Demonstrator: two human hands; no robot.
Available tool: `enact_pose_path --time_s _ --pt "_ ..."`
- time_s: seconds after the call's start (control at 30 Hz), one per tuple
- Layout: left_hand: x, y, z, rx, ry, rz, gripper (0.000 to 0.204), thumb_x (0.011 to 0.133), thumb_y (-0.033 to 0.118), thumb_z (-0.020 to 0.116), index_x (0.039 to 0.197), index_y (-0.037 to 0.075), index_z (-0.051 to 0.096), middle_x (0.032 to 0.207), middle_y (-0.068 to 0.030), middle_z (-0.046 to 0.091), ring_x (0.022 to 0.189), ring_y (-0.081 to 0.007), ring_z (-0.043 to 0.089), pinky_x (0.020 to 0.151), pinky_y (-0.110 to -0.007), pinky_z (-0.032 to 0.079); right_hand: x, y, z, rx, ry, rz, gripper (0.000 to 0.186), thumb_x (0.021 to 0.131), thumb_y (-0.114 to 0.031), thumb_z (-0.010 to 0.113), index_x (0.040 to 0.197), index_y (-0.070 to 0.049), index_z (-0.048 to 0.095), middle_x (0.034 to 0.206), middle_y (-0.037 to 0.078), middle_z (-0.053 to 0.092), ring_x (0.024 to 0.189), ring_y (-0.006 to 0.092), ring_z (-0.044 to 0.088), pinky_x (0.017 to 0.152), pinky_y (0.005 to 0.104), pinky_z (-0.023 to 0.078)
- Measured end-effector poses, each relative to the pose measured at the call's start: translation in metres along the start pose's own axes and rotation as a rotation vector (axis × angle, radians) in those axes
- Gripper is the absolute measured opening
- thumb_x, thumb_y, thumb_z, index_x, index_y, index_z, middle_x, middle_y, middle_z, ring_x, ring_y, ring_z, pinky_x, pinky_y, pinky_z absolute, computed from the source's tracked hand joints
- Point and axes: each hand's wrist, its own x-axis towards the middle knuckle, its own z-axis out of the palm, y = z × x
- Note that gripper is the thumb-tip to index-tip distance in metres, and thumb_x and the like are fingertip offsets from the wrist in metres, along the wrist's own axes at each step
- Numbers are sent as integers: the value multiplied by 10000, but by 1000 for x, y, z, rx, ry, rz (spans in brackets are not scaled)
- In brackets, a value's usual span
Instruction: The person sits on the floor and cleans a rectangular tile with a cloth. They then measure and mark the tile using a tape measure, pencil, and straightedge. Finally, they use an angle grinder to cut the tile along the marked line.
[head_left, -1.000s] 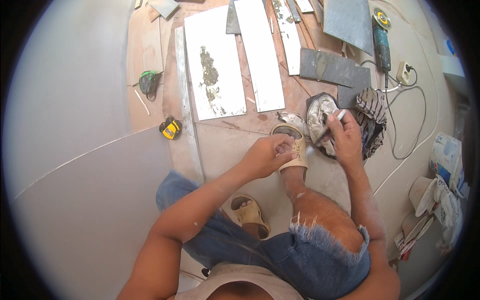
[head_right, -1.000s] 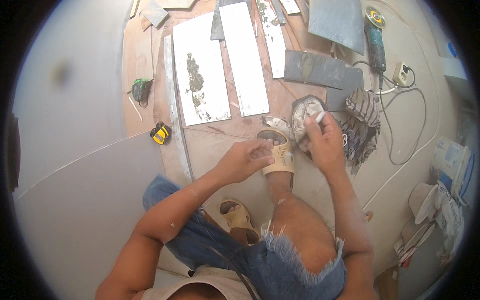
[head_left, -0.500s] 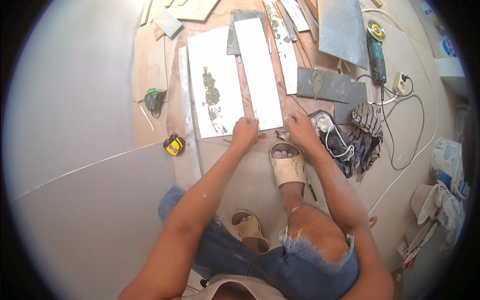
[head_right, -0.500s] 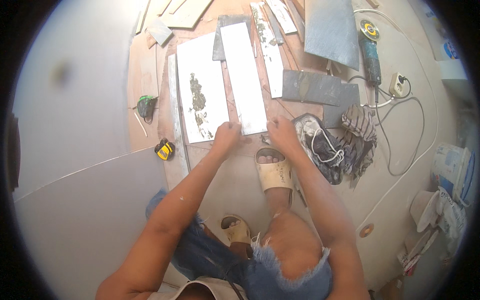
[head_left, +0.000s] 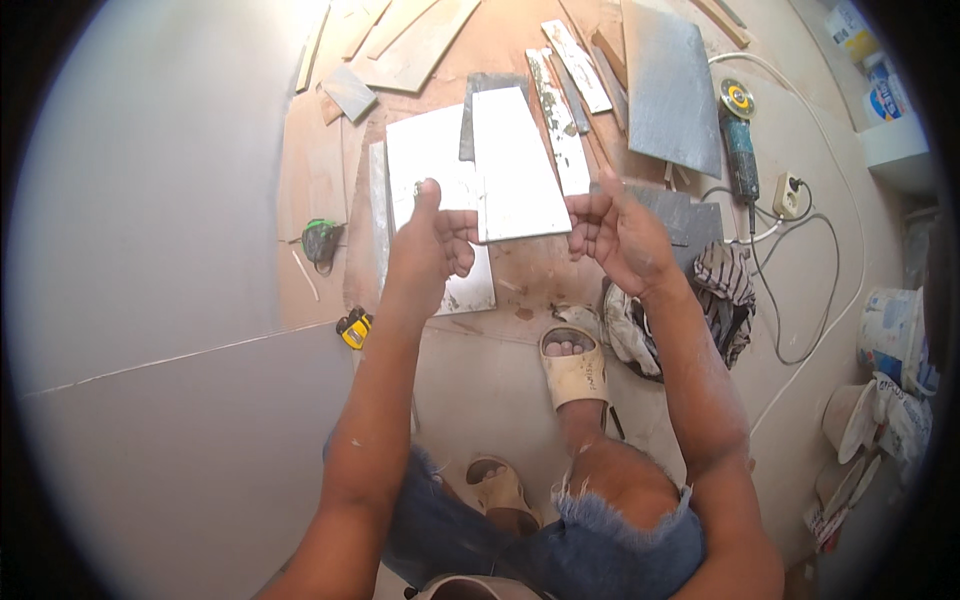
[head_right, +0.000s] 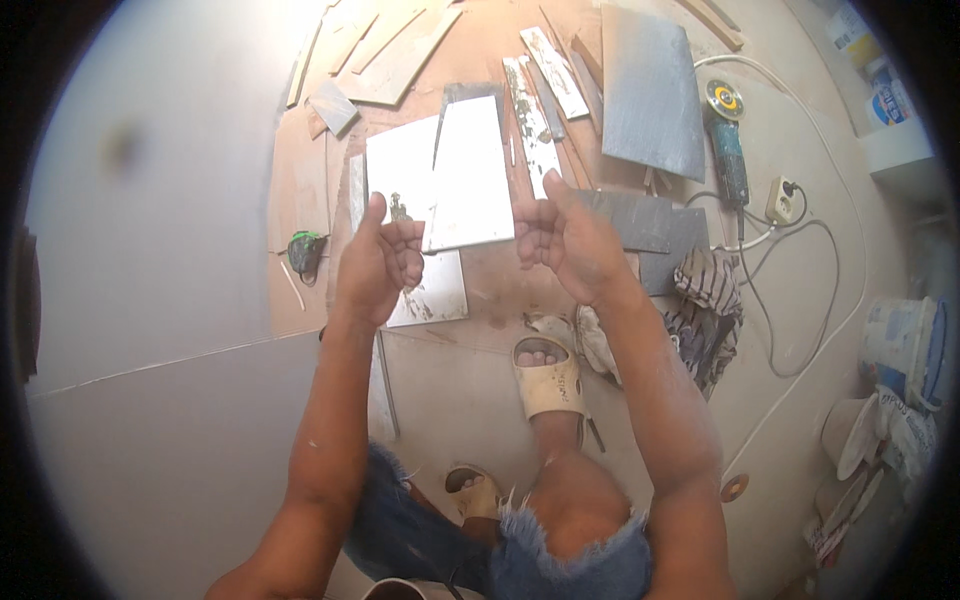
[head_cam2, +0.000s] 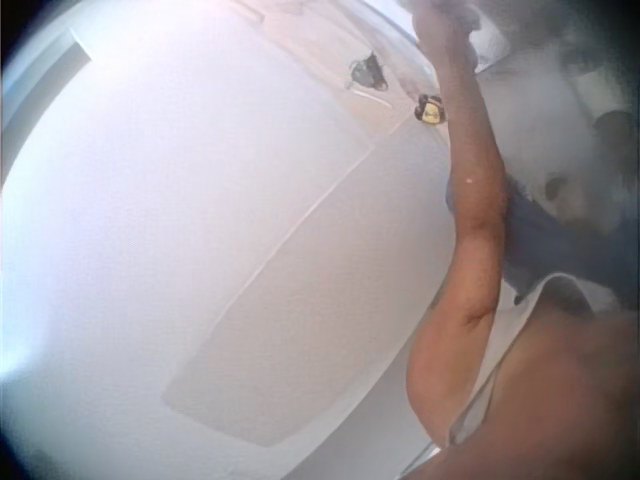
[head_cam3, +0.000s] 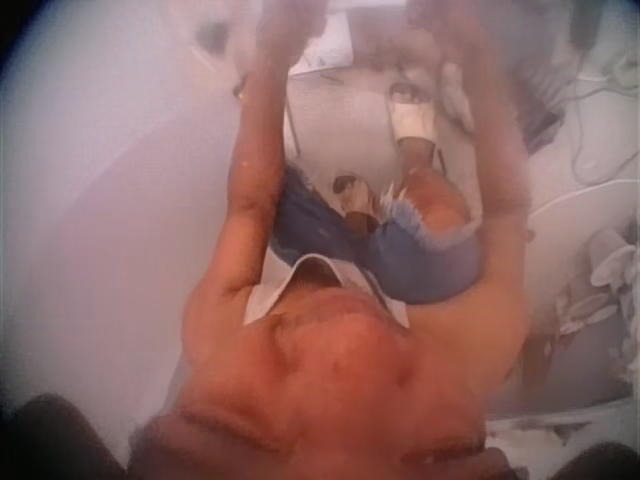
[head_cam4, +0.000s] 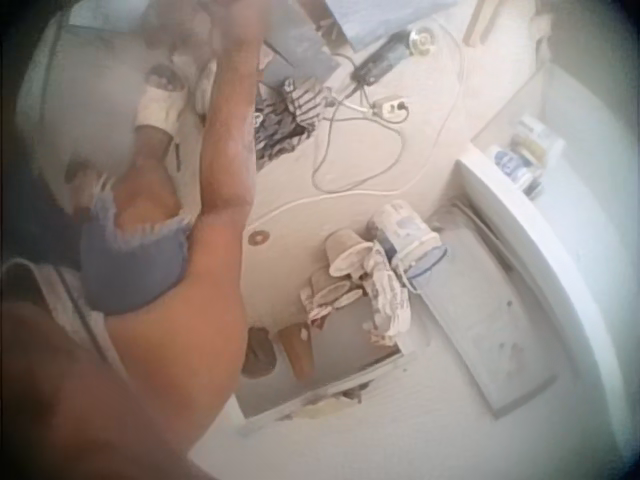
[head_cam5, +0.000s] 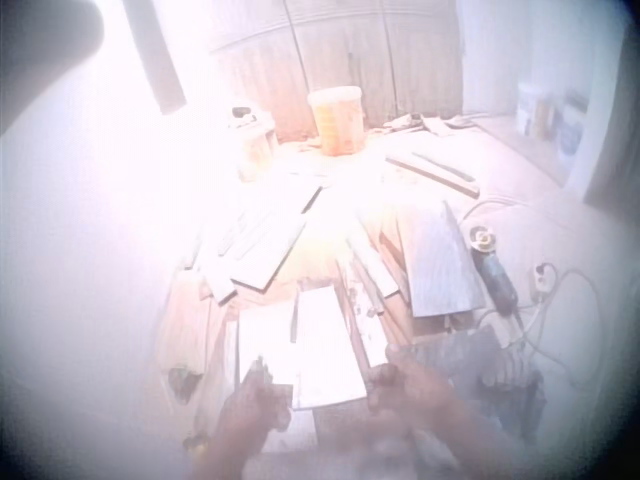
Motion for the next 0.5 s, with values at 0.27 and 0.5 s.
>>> enact_pose_path --time_s 0.27,0.5 --pt "6 45 13 25 13 58 810 1000 666 327 971 -84 634 750 -97 621 516 -102 519 485 -240 425 12 -30 20 85 15 -96 586 1062 -459 395 1009 71 637 829 127 619 663 186 597 625 331 530" --pt "11 50 13 35 -33 130 842 1001 675 287 969 -87 643 764 -111 641 557 -98 530 516 -234 436 20 -35 19 143 -69 -140 567 1055 -463 423 1045 69 619 839 134 619 650 191 596 625 335 526"
